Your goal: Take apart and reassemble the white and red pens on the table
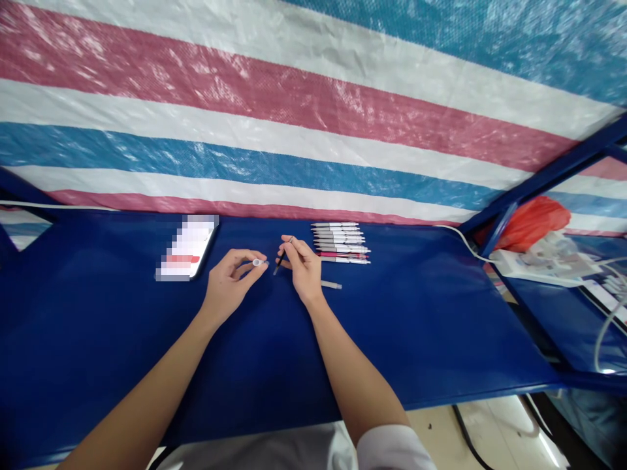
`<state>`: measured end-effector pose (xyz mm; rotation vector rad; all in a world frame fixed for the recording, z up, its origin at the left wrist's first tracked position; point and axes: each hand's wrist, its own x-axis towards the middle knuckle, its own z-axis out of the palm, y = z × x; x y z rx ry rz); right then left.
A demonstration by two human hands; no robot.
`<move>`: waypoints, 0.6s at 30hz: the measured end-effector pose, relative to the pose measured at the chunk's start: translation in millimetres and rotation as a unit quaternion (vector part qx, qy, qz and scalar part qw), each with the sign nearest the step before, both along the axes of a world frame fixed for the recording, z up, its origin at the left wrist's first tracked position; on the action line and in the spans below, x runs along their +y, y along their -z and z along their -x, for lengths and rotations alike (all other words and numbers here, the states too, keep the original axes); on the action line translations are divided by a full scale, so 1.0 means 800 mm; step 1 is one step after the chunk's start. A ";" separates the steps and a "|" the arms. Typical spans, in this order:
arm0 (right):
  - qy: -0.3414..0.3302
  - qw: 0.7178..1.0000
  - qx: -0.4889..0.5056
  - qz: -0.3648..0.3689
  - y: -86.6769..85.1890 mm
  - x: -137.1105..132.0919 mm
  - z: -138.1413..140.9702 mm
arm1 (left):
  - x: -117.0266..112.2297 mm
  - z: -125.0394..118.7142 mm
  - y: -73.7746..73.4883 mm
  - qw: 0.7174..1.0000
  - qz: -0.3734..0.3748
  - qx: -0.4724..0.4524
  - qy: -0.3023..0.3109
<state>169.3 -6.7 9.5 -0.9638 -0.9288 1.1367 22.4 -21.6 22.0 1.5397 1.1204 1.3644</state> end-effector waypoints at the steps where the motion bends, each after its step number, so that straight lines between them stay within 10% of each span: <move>1: -0.001 1.000 0.000 0.002 -0.001 0.000 0.000 | 0.000 0.000 0.000 1.000 0.004 -0.003 -0.001; 18: -0.011 0.999 0.046 0.028 0.000 -0.001 -0.004 | 0.008 0.004 -0.004 0.990 0.088 -0.108 -0.007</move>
